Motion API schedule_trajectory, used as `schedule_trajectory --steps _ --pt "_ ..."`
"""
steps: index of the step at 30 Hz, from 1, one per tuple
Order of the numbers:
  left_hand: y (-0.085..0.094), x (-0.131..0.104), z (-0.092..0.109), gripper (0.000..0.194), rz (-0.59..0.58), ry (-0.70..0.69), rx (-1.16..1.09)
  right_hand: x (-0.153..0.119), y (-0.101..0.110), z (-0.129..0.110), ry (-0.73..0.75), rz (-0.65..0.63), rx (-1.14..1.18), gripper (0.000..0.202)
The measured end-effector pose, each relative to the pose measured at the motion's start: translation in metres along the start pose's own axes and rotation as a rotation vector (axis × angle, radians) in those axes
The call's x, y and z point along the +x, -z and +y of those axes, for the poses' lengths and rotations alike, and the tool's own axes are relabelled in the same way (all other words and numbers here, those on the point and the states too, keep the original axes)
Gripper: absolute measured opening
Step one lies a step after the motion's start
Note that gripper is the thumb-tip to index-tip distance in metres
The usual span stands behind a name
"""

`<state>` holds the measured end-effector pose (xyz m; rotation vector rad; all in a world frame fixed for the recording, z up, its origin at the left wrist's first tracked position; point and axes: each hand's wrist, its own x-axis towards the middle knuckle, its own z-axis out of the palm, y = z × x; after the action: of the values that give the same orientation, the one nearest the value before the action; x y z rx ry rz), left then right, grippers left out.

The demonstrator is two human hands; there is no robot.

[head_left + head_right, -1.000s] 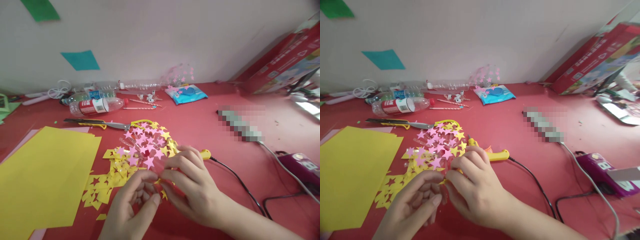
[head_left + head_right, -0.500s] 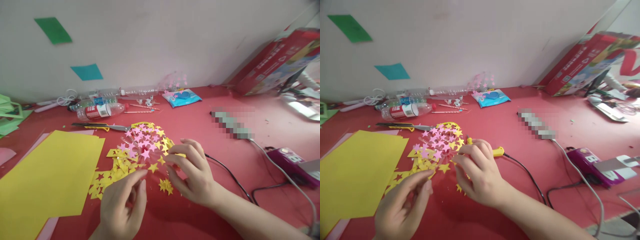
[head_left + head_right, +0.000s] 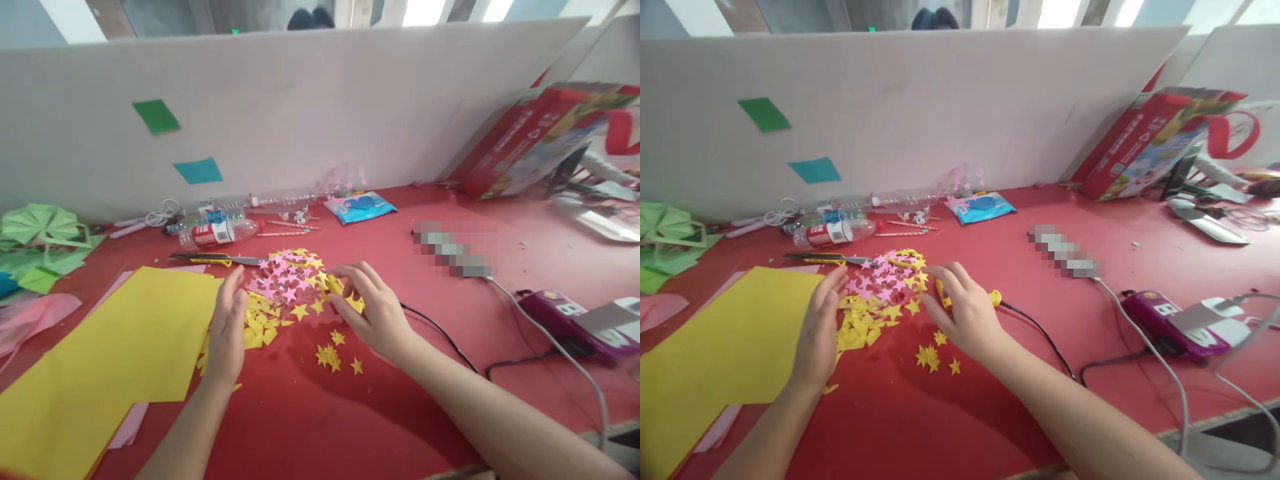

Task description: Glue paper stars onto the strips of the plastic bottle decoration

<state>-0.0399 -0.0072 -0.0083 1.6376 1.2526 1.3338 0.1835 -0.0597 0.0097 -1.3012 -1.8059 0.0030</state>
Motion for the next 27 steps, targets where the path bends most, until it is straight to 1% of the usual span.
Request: schedule_trajectory --steps 2,3,5,8,11,14,16,19,21,23,25,27 --pt "-0.003 0.0 -0.004 0.046 -0.042 0.078 -0.043 0.0 -0.002 0.003 -0.122 -0.089 0.077 0.027" --pt "-0.003 0.0 -0.005 0.046 -0.042 0.082 -0.038 0.0 -0.004 0.004 -0.163 -0.123 0.119 0.029" --pt "-0.005 -0.002 -0.003 0.048 -0.032 0.062 -0.006 0.0 -0.007 0.006 -0.217 -0.167 0.196 0.031" --pt "-0.005 -0.004 0.003 0.05 -0.011 0.002 0.026 0.001 -0.009 0.009 -0.277 -0.192 0.302 0.034" --pt "-0.006 -0.005 0.007 0.049 0.003 -0.039 0.019 0.003 -0.009 0.012 -0.319 -0.196 0.37 0.038" --pt "-0.006 -0.005 0.008 0.048 0.018 -0.038 0.016 0.004 -0.011 0.017 -0.323 -0.183 0.405 0.039" --pt "-0.006 -0.004 0.007 0.048 0.036 -0.029 0.023 0.005 -0.013 0.021 -0.304 -0.155 0.413 0.037" --pt "-0.005 -0.003 0.005 0.046 0.069 -0.036 0.016 0.005 -0.014 0.025 -0.243 -0.067 0.319 0.032" --pt "-0.003 -0.002 0.005 0.04 0.111 -0.076 0.009 0.007 -0.011 0.025 -0.211 0.007 0.234 0.028" --pt "0.0 -0.001 0.007 0.032 0.171 -0.156 0.009 0.011 -0.004 0.023 -0.205 0.048 0.181 0.026" --pt "0.003 -0.002 0.013 0.023 0.227 -0.264 0.023 0.016 0.006 0.018 -0.204 0.018 0.147 0.022" --pt "0.005 -0.004 0.023 0.015 0.235 -0.383 0.068 0.021 0.017 0.012 -0.176 -0.085 0.112 0.018"
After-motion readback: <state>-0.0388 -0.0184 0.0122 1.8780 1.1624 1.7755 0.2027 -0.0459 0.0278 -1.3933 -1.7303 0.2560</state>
